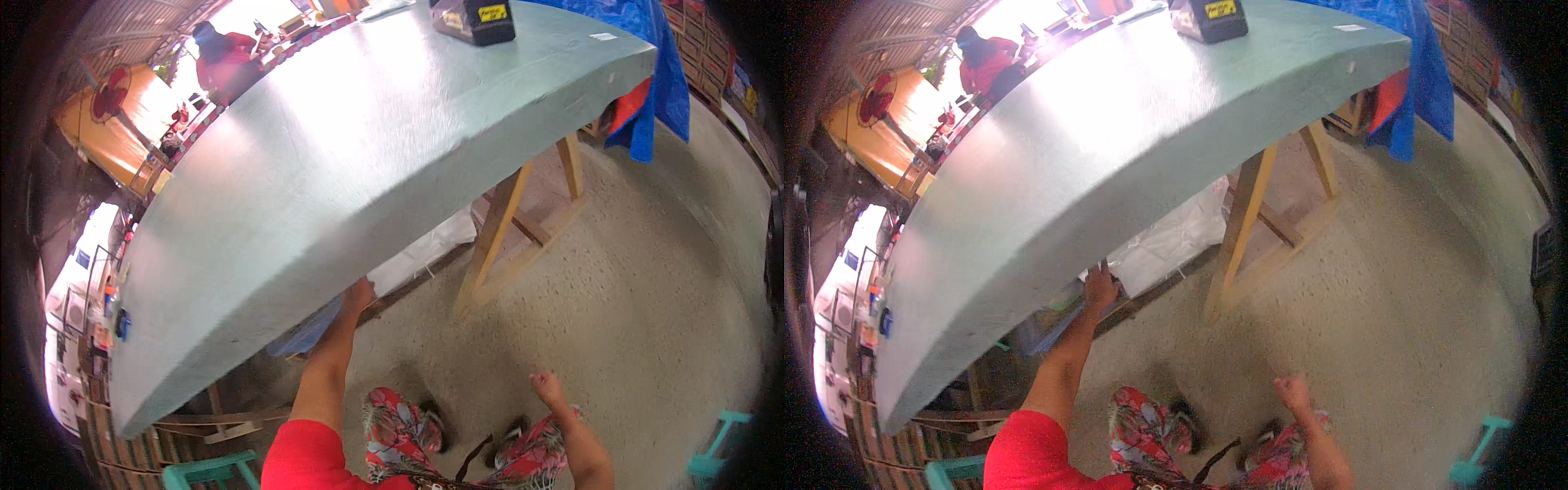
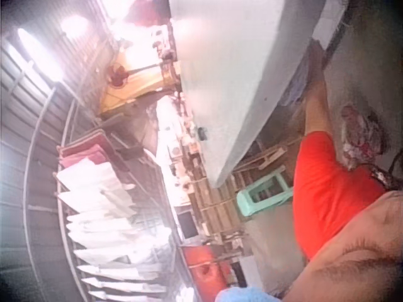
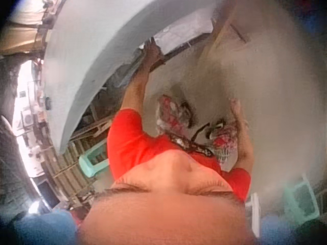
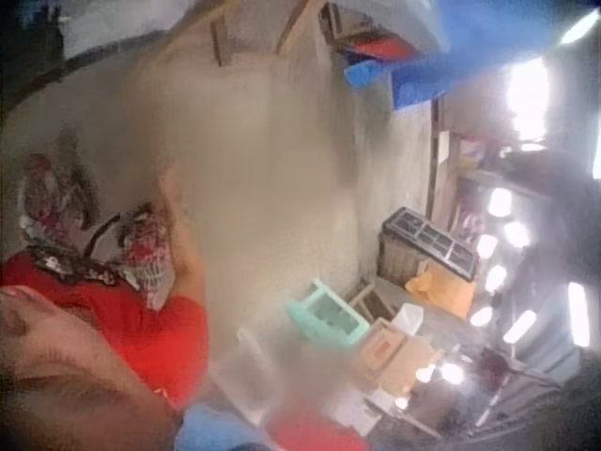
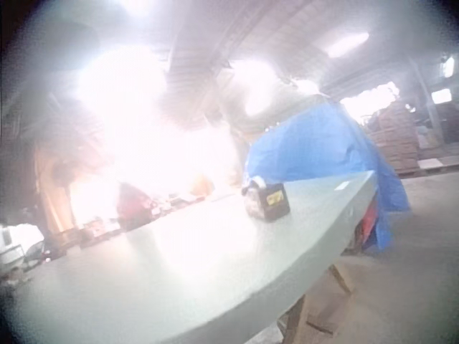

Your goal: The person unwraps a tape dispenser from plastic film, organizes tape rolls and containers on a table, and then collects and folds plastic bags before picking up a cardboard box and carrying it across the room.

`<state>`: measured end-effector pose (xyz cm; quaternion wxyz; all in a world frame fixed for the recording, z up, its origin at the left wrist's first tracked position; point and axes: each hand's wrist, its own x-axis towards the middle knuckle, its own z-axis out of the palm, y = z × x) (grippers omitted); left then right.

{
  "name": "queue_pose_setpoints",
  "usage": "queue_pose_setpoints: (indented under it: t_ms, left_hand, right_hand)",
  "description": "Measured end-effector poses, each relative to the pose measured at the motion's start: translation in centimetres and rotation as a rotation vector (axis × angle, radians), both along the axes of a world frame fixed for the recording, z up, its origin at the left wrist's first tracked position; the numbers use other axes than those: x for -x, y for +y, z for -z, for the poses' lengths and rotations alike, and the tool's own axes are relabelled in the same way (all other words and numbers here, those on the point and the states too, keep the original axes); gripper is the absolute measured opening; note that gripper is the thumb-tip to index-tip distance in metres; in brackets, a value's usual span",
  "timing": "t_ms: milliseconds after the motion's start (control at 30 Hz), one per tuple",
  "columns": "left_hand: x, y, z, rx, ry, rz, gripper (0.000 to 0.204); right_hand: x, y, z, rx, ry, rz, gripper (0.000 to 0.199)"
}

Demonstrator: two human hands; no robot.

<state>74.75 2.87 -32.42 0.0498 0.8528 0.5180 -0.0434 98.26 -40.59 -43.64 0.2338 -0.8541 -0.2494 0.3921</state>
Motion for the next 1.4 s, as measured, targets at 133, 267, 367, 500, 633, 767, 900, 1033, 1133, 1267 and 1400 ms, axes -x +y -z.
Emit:
queue_pose_setpoints:
  t_ms: [133, 267, 367, 500, 633, 767, 900, 1033, 1133, 1267, 1400]
  left_hand:
    - [-3.2, 5.7, 3.8, -0.458, 0.029, 0.038, 0.079]
    - [-4.8, 9.5, 3.7, -0.863, -0.215, 0.125, 0.084]
    - [-6.5, 12.0, 0.7, -0.618, -0.230, -0.015, 0.093]
    - [-4.4, 15.9, 0.6, -0.451, -0.148, -0.141, 0.081]
    - [-0.2, 21.6, 1.1, -0.789, -0.271, 0.110, 0.060]
    - [-4.2, 16.6, 1.4, -0.594, -0.511, 0.079, 0.057]
    - [1.9, 11.8, 4.1, -0.650, -0.131, 0.075, 0.047]
    - [2.5, 7.3, 0.8, -0.617, -0.391, 0.113, 0.051]
    - [2.7, 3.1, 1.2, -0.713, -0.561, 0.148, 0.049]
    - [3.8, -0.9, 4.9, -0.630, -0.562, 0.322, 0.050]
    - [4.7, -0.5, 7.7, -0.579, -0.477, 0.487, 0.056]
  right_hand:
    - [-1.3, 2.4, 6.3, -0.247, -0.093, -0.029, 0.035]
    - [-1.8, 4.0, 9.3, -0.237, -0.064, 0.016, 0.030]
    - [-1.5, 3.4, 10.8, -0.232, -0.097, 0.055, 0.028]
    - [0.0, 3.6, 7.7, -0.133, -0.036, 0.020, 0.027]
    - [-1.0, 3.4, 6.9, -0.142, -0.016, 0.004, 0.029]
    - [-2.6, 3.9, 10.5, -0.140, -0.186, 0.062, 0.032]
    - [1.2, 12.8, 6.4, -0.155, 0.126, -0.093, 0.038]
    - [5.2, 18.8, 5.2, -0.335, 0.184, -0.342, 0.049]
    - [7.4, 21.5, 2.5, -0.392, 0.625, -0.217, 0.049]
    - [10.1, 27.5, -1.4, -0.526, 1.053, -0.056, 0.061]
    - [12.6, 34.8, -2.5, -0.547, 1.168, 0.051, 0.065]
